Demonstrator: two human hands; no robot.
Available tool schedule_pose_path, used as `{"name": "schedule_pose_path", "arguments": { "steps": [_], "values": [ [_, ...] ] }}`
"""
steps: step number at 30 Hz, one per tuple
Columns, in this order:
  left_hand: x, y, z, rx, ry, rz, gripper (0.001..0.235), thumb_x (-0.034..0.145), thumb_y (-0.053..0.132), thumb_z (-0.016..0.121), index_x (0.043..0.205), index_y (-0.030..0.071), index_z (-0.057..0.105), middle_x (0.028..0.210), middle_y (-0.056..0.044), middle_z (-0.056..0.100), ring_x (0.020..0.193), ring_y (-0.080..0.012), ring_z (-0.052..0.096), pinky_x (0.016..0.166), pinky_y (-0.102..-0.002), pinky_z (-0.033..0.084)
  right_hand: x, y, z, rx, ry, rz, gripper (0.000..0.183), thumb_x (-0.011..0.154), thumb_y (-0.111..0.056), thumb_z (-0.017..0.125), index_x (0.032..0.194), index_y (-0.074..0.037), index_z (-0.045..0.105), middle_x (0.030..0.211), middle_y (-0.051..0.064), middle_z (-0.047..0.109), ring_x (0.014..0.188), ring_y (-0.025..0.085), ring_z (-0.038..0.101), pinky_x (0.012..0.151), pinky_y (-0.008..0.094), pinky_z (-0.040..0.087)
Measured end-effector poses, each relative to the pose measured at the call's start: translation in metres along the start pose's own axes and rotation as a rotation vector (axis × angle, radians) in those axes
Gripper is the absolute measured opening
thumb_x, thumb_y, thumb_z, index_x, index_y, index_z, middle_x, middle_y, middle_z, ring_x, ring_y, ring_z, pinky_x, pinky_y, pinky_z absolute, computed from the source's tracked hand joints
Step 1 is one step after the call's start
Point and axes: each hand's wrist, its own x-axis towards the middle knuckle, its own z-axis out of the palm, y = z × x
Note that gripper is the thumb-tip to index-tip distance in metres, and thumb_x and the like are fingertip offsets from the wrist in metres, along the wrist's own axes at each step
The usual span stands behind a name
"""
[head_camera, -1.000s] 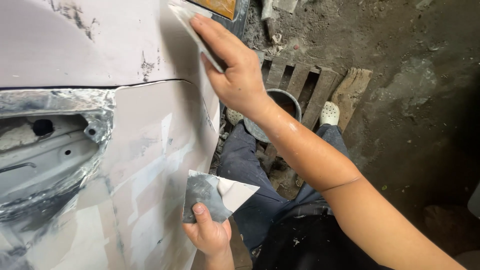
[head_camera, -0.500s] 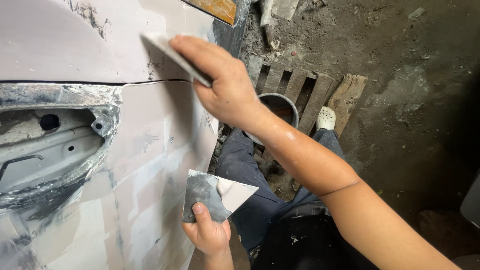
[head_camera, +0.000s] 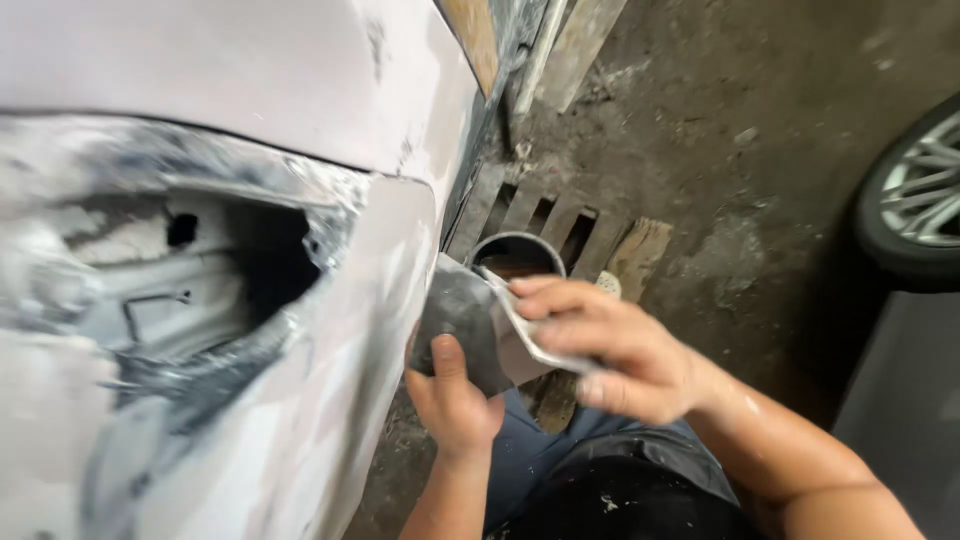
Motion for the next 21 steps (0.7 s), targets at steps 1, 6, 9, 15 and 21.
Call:
{"name": "schedule_pose_path", "arguments": {
  "steps": [1,6,9,15,21],
  "values": [
    [0.005,0.002,0.002,0.005,-0.055,0.014,0.041,0.103,0.026,0.062,0.125,-0.007,0.061,0.114,-0.014,0.067,0.103,-0.0223,0.066,0.088,-0.036,0.056,-0.011,-0.004,0.003,-0.03,-0.042,0.018,0.043,0.11,-0.029,0.062,0.148,-0.011,0.053,0.157,0.017,0.05,0.157,0.037,0.04,0.131,0.052,0.035],
    [0.013,0.058,0.022,0.065,-0.243,0.165,0.042,0.11,0.029,0.061,0.122,-0.01,0.065,0.11,-0.015,0.069,0.098,-0.0203,0.066,0.086,-0.033,0.055,0.001,-0.031,-0.012,-0.427,-0.164,0.166,0.044,0.094,-0.018,0.072,0.136,-0.007,0.063,0.153,0.023,0.051,0.151,0.043,0.044,0.123,0.055,0.035],
    [0.012,0.043,0.028,0.263,-0.309,0.351,0.037,0.11,0.026,0.059,0.125,-0.007,0.065,0.113,-0.015,0.071,0.1,-0.0223,0.069,0.086,-0.034,0.056,0.002,-0.036,-0.03,-0.625,-0.102,0.097,0.049,0.088,-0.014,0.072,0.134,-0.005,0.061,0.15,0.023,0.05,0.147,0.044,0.045,0.119,0.054,0.037],
    [-0.008,-0.014,0.061,0.625,-0.346,0.643,0.028,0.107,0.008,0.06,0.133,-0.002,0.065,0.116,-0.017,0.07,0.095,-0.0267,0.072,0.081,-0.033,0.059,-0.009,-0.032,-0.02,-0.922,-0.056,-0.111,0.045,0.08,-0.015,0.074,0.124,-0.009,0.069,0.138,0.017,0.059,0.14,0.046,0.049,0.116,0.054,0.042],
    [-0.024,-0.025,0.058,0.609,-0.305,0.761,0.027,0.109,0.01,0.058,0.133,-0.001,0.064,0.116,-0.015,0.07,0.101,-0.0256,0.074,0.085,-0.033,0.061,-0.038,-0.013,-0.03,-0.955,-0.228,-0.02,0.045,0.073,-0.016,0.079,0.118,-0.012,0.074,0.13,0.013,0.066,0.133,0.045,0.052,0.108,0.054,0.042]
  ]
}}
